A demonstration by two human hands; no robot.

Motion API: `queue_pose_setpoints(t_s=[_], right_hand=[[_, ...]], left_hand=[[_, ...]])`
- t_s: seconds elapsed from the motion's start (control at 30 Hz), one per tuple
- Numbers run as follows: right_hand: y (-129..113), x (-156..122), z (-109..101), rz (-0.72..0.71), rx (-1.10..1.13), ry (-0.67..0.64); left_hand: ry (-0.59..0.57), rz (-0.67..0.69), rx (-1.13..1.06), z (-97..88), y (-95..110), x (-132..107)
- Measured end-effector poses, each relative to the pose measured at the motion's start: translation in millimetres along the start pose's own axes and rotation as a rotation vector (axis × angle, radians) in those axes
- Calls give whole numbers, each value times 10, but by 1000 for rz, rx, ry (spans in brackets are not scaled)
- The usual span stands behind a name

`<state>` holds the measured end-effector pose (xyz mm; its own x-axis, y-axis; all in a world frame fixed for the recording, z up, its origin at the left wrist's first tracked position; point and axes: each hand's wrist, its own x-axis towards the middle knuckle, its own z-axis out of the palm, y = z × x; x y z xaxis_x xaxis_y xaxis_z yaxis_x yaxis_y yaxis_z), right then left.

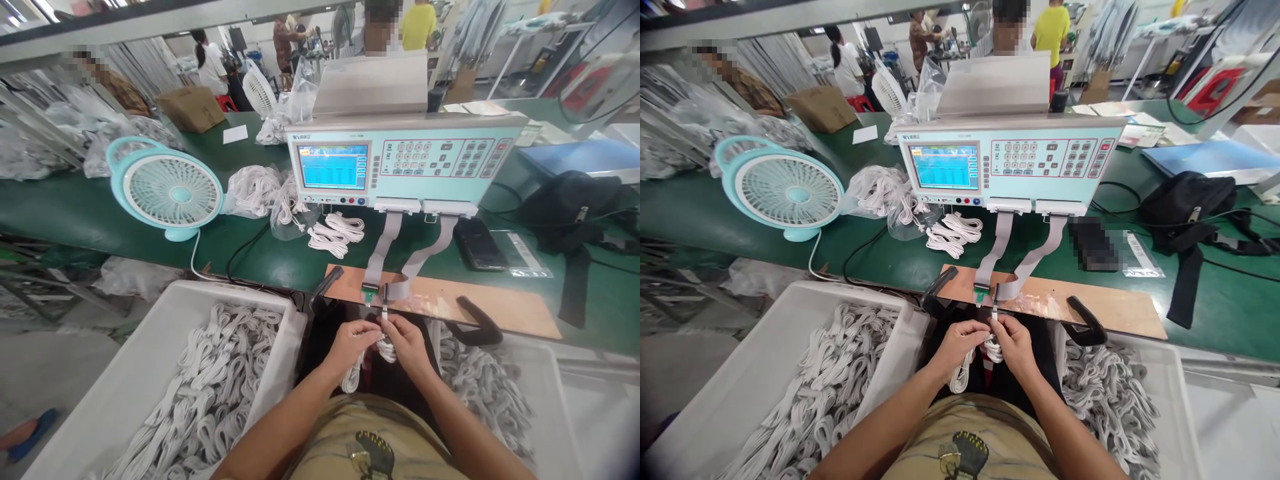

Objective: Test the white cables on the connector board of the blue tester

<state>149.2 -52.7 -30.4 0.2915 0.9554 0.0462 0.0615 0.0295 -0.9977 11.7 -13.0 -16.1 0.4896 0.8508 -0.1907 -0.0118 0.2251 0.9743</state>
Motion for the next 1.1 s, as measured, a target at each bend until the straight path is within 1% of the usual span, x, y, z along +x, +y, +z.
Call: queue_pose_setpoints(t_s=[0.07, 0.13, 0.2, 0.23, 0.33, 0.47, 0.53, 0.57, 0.63, 0.7, 0.8, 0.9, 0.97, 1.1], right_hand=[[-9, 17, 9, 14, 29, 0], [-25, 21, 10, 15, 41, 1], [-42, 17, 9, 10, 45, -1], [-50, 14, 10, 13, 51, -4], [-64, 9, 19, 55, 101, -25], [-85, 22, 46, 175, 234, -26], [-112, 36, 63, 233, 277, -3], [-129, 43, 71, 256, 291, 6], [-163, 55, 85, 283, 311, 17], [-189, 63, 95, 275, 334, 24], [-205, 68, 92, 257, 348, 23], [-198, 73, 72, 264, 357, -4], [-184, 77, 57, 252, 352, -31], [-157, 82, 38, 231, 319, -60]], left_hand=[[26, 110, 76, 5, 27, 2], [53, 257, 200, -4, 45, -14], [42, 385, 337, -31, 53, -31], [17, 431, 396, -49, 60, -36], [-81, 513, 504, -114, 118, -40], [-183, 563, 582, -172, 310, -53], [-211, 570, 616, -178, 414, -62], [-206, 560, 624, -175, 455, -63], [-165, 515, 626, -163, 507, -56], [-113, 463, 624, -149, 515, -35], [-74, 407, 645, -144, 467, 11], [-107, 371, 635, -161, 383, 58], [-101, 360, 554, -167, 318, 83], [29, 343, 307, -129, 191, 109]])
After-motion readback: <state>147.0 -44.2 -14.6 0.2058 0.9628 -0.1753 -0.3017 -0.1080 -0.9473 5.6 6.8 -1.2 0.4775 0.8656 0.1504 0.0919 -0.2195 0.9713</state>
